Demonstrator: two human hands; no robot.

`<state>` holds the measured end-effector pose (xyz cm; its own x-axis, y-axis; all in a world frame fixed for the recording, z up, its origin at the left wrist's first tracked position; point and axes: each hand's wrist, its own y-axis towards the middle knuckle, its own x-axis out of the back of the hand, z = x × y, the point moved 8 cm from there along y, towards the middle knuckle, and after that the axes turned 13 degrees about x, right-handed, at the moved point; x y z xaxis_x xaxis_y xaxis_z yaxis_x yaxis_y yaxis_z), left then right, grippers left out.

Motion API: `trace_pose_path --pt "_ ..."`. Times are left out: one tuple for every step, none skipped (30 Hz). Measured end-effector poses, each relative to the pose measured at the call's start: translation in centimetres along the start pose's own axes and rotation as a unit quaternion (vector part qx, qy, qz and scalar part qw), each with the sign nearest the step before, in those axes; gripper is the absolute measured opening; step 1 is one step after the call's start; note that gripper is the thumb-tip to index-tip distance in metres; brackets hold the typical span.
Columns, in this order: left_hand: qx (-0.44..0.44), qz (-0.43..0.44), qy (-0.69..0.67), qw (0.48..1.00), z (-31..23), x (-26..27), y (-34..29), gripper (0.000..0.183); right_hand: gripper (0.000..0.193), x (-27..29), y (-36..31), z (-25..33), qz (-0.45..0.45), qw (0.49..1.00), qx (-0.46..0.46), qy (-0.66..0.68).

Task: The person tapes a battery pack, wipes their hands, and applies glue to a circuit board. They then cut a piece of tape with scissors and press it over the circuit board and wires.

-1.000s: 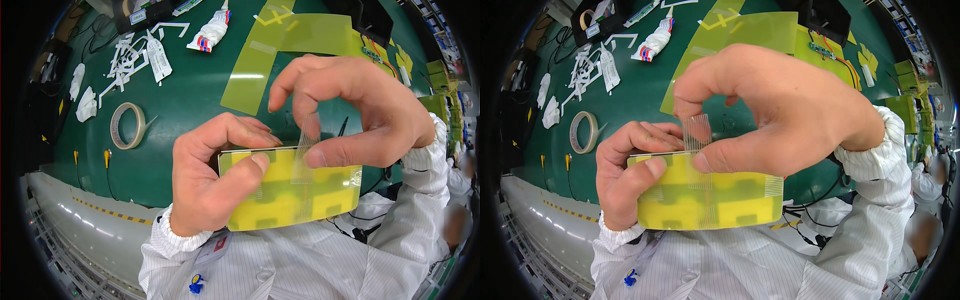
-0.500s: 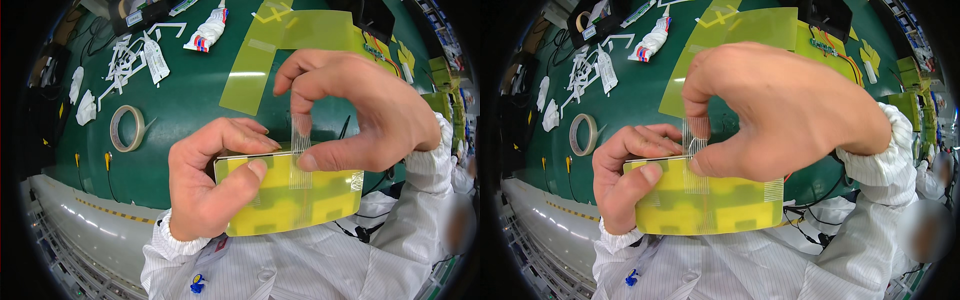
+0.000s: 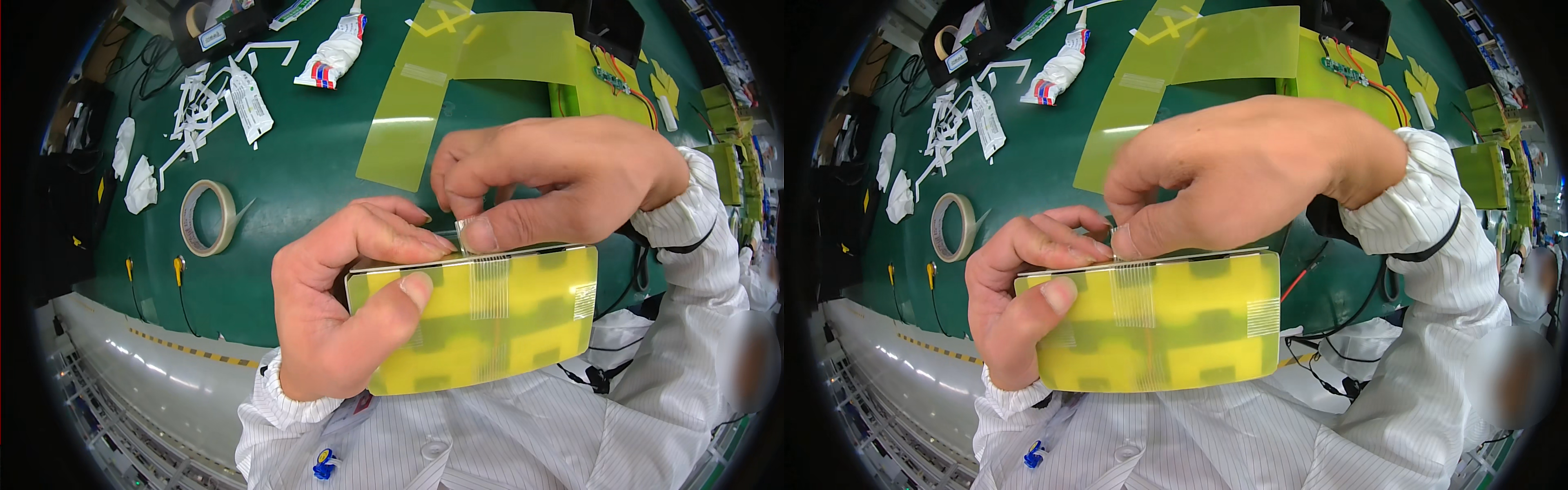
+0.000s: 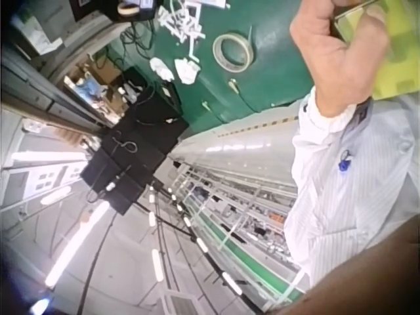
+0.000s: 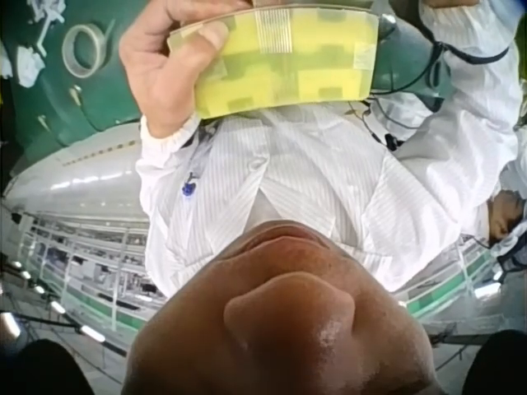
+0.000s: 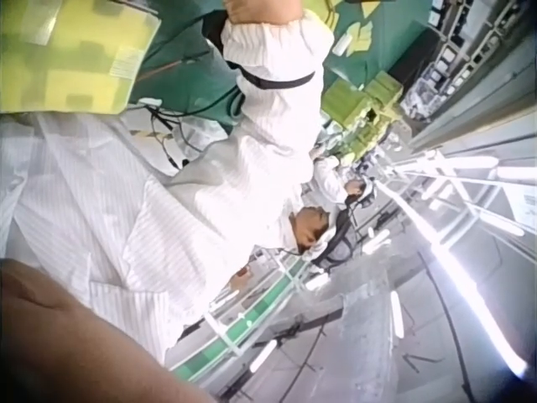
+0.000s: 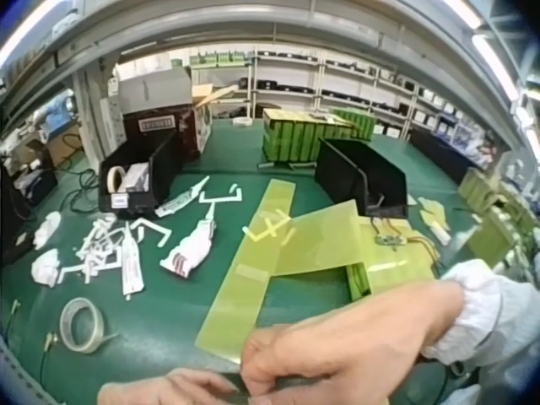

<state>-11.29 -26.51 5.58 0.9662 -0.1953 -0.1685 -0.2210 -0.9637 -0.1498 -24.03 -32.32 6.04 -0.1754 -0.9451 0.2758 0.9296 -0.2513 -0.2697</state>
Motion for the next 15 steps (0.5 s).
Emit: trace_pose_path --pt "0.001 0.002 0.001 1.000 0.1 0.0 0.0 0.018 0.022 -0.4 0.0 -0.5 0.027 0.998 -0.035 0.043" --pt "-0.003 0.001 0.004 1.000 0.1 0.1 0.1 0.017 0.022 -0.2 0.2 -0.7 0.024 0.998 -0.035 0.045" --pt "-0.007 0.000 0.008 1.000 0.0 0.1 0.0 0.017 0.022 -0.5 0.4 -0.9 0.051 0.997 -0.039 0.038" --pt "-0.006 0.004 0.010 1.000 0.0 0.0 0.0 0.017 0.021 -0.8 0.5 -1.2 0.077 0.996 -0.042 0.030" --pt "-0.002 -0.002 0.008 1.000 0.0 0.1 0.0 0.017 0.021 -0.8 0.6 -1.7 0.073 0.996 -0.043 0.032" --pt "0.000 -0.007 0.007 1.000 -0.2 0.1 0.0 0.016 0.027 -0.6 0.7 -2.2 0.070 0.994 -0.038 -0.071" --pt "-0.001 0.003 0.008 1.000 -0.2 -0.2 0.1 0.016 0.034 -0.3 0.6 -2.9 0.064 0.982 -0.038 -0.173" --pt "-0.004 -0.003 0.002 1.000 -0.2 -0.1 0.2 0.016 0.034 -0.5 0.4 -3.9 0.055 0.982 -0.042 -0.173" --pt "-0.007 -0.013 -0.004 1.000 -0.2 -0.1 0.3 0.016 0.033 -0.6 0.6 -4.6 0.044 0.989 -0.038 -0.137" --pt "-0.010 -0.008 -0.002 1.000 -0.3 -0.3 0.3 0.016 0.033 -0.6 0.4 -5.0 0.033 0.994 -0.034 -0.101" --pt "-0.006 -0.009 0.002 1.000 -0.3 -0.4 0.5 0.017 0.033 -0.2 -0.6 -4.9 0.027 0.994 -0.035 -0.104" --pt "0.004 -0.014 0.005 1.000 0.1 -0.5 0.4 0.017 0.027 0.6 -1.4 -3.2 -0.011 0.993 -0.020 -0.112" --pt "0.004 -0.016 0.008 1.000 0.1 -0.3 0.3 0.017 0.021 1.4 -1.7 -1.4 -0.049 0.991 -0.002 -0.121" --pt "0.004 -0.016 0.003 1.000 0.2 -0.1 0.2 0.017 0.018 2.1 -1.8 0.1 -0.088 0.986 0.034 -0.140" --pt "0.003 -0.013 -0.003 1.000 0.3 0.1 0.2 0.017 0.018 2.0 -2.0 0.5 -0.089 0.985 0.035 -0.141"
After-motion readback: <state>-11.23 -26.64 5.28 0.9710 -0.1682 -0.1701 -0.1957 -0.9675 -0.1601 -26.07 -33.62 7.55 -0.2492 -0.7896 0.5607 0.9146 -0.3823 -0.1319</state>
